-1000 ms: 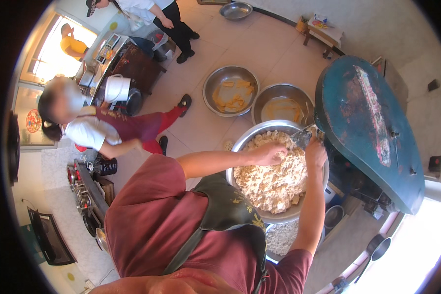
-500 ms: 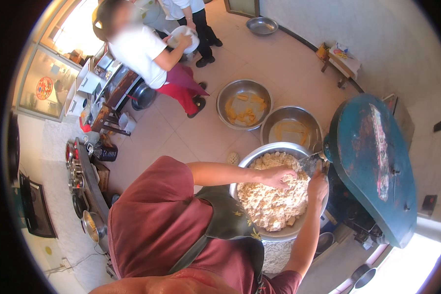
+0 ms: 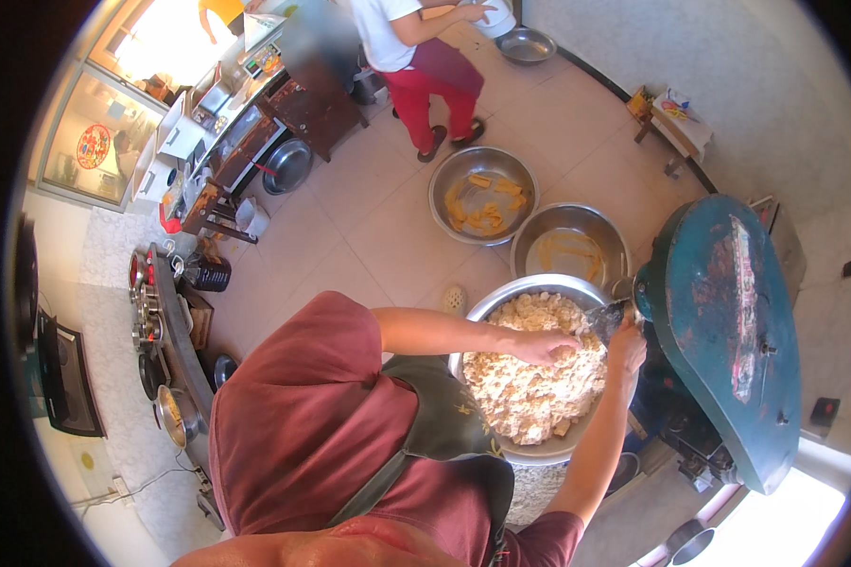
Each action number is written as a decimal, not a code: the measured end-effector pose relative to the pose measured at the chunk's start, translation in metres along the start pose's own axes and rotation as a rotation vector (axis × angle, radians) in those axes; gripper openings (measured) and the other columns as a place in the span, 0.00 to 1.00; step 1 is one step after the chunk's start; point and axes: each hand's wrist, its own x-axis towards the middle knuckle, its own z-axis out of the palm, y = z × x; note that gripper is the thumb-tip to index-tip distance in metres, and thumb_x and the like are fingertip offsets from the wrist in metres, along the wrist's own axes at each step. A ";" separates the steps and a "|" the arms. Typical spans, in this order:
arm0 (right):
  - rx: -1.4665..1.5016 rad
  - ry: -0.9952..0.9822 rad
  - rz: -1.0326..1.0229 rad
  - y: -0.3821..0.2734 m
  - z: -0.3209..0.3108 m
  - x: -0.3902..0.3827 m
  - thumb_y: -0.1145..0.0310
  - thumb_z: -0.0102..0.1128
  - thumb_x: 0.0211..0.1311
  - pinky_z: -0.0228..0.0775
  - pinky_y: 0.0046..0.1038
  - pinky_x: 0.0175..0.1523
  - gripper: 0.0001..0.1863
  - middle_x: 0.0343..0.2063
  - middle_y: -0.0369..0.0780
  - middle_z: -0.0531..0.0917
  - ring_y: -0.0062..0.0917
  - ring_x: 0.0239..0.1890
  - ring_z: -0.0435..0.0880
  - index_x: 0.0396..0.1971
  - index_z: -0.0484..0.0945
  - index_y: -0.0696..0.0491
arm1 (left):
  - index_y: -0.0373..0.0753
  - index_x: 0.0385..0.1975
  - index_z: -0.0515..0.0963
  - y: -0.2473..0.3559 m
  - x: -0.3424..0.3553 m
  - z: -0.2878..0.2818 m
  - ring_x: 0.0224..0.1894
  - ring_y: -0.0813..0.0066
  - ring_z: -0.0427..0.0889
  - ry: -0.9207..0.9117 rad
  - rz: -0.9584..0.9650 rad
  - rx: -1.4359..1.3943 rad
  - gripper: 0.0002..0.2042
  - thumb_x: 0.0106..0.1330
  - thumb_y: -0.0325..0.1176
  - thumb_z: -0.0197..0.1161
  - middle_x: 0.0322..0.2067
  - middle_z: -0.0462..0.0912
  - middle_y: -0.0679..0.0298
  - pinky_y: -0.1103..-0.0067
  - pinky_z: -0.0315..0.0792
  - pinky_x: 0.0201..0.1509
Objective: The person mixes a bowl of dough by hand and uses a mechanical extruder to process it into strips.
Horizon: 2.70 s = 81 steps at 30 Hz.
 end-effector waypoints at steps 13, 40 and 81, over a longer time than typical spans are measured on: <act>-0.131 0.115 -0.129 -0.008 0.012 -0.020 0.65 0.49 0.66 0.80 0.41 0.30 0.21 0.32 0.49 0.85 0.42 0.31 0.87 0.58 0.72 0.49 | 0.34 0.66 0.62 0.057 -0.008 -0.015 0.53 0.60 0.80 -0.137 -0.238 -0.038 0.28 0.65 0.21 0.61 0.64 0.64 0.46 0.76 0.82 0.53; 0.642 0.222 0.133 0.045 -0.030 -0.163 0.58 0.54 0.69 0.75 0.46 0.37 0.19 0.26 0.57 0.82 0.52 0.32 0.83 0.31 0.77 0.61 | 0.37 0.49 0.76 0.040 0.034 -0.050 0.46 0.54 0.81 -0.056 -0.073 0.642 0.13 0.67 0.33 0.61 0.45 0.80 0.54 0.68 0.73 0.53; 0.919 0.121 0.320 0.032 0.040 -0.308 0.63 0.58 0.68 0.73 0.39 0.36 0.14 0.26 0.55 0.81 0.49 0.31 0.83 0.40 0.77 0.61 | 0.36 0.67 0.60 0.068 -0.086 0.035 0.71 0.52 0.60 -0.235 -0.196 0.725 0.30 0.62 0.25 0.58 0.67 0.60 0.47 0.69 0.70 0.65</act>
